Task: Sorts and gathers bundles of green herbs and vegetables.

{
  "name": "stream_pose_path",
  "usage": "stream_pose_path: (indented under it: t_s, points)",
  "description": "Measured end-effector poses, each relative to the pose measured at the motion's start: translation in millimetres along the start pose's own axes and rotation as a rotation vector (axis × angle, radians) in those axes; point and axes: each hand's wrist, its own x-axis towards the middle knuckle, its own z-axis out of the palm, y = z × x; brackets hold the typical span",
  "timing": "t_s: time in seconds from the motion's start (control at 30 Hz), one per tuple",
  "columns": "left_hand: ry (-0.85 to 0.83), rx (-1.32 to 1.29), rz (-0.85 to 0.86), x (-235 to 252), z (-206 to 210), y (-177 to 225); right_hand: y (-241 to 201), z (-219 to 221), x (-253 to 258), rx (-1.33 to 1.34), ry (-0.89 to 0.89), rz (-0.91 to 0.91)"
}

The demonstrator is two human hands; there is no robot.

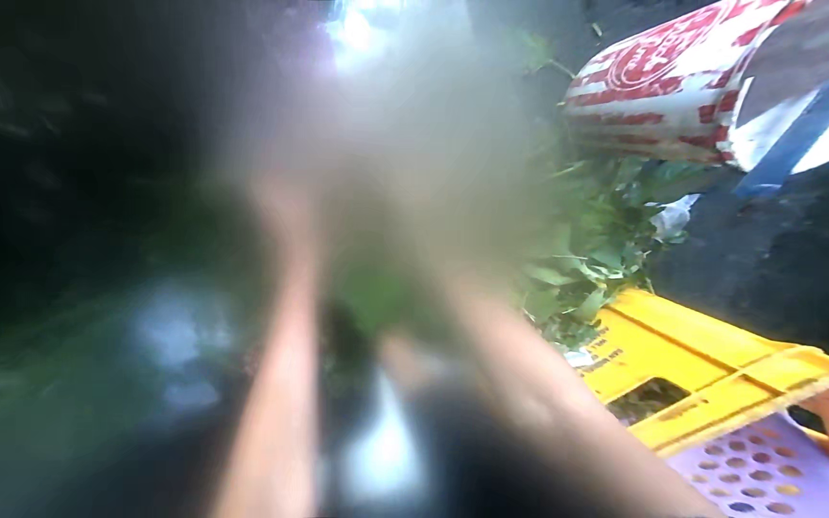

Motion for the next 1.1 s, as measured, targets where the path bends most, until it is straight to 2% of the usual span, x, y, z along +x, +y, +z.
stream_pose_path:
  t_s: [0.07,0.1,0.17,0.27,0.33,0.4,0.5,0.57,0.63,0.7,0.73,0.8,0.87,0.9,0.97,1.03,1.1]
  points:
    - [0.185,0.044,0.019,-3,-13,-7,-7,9,-1,-0.157,0.039,-0.004]
    - [0.203,0.072,0.04,-10,-19,-2,-7,11,-2,-0.153,0.042,0.003]
    - [0.061,0.139,0.111,-25,-22,18,-3,7,-3,0.003,0.006,0.055]
    - [-0.075,0.327,0.301,-26,30,21,6,-12,-7,0.434,-0.11,0.166]
    - [-0.17,0.406,0.251,-26,48,32,10,-24,-12,0.708,-0.16,0.276]
    - [-0.275,0.408,0.153,-23,46,44,16,-34,-18,0.88,-0.2,0.344]
    - [-0.336,0.178,0.108,-13,29,28,25,-59,-32,1.035,-0.346,0.3]
    - [-0.44,-0.194,0.106,-1,-1,16,26,-87,-40,1.099,-0.539,0.144]
    - [-0.566,-0.554,0.039,-1,-46,10,17,-129,-61,1.021,-0.658,0.097]
    - [-0.681,-0.694,0.012,-11,-99,13,-14,-167,-93,0.717,-0.513,0.137]
    - [-0.703,-0.715,0.043,-19,-121,16,-22,-177,-104,0.569,-0.45,0.091]
    - [-0.732,-0.664,0.166,-34,-153,26,-28,-191,-115,0.357,-0.414,-0.1]
    - [-0.752,-0.595,0.35,-46,-179,43,-58,-214,-130,0.249,-0.34,-0.218]
    - [-0.767,-0.595,0.426,-51,-191,51,-76,-225,-143,0.214,-0.269,-0.242]
    - [-0.77,-0.646,0.532,-63,-213,68,-106,-253,-167,0.066,-0.084,-0.489]
    - [-0.676,-0.761,0.566,-72,-228,88,-103,-272,-171,0.175,0.036,-0.726]
    - [-0.545,-0.909,0.515,-83,-230,110,-83,-271,-161,0.483,-0.052,-0.683]
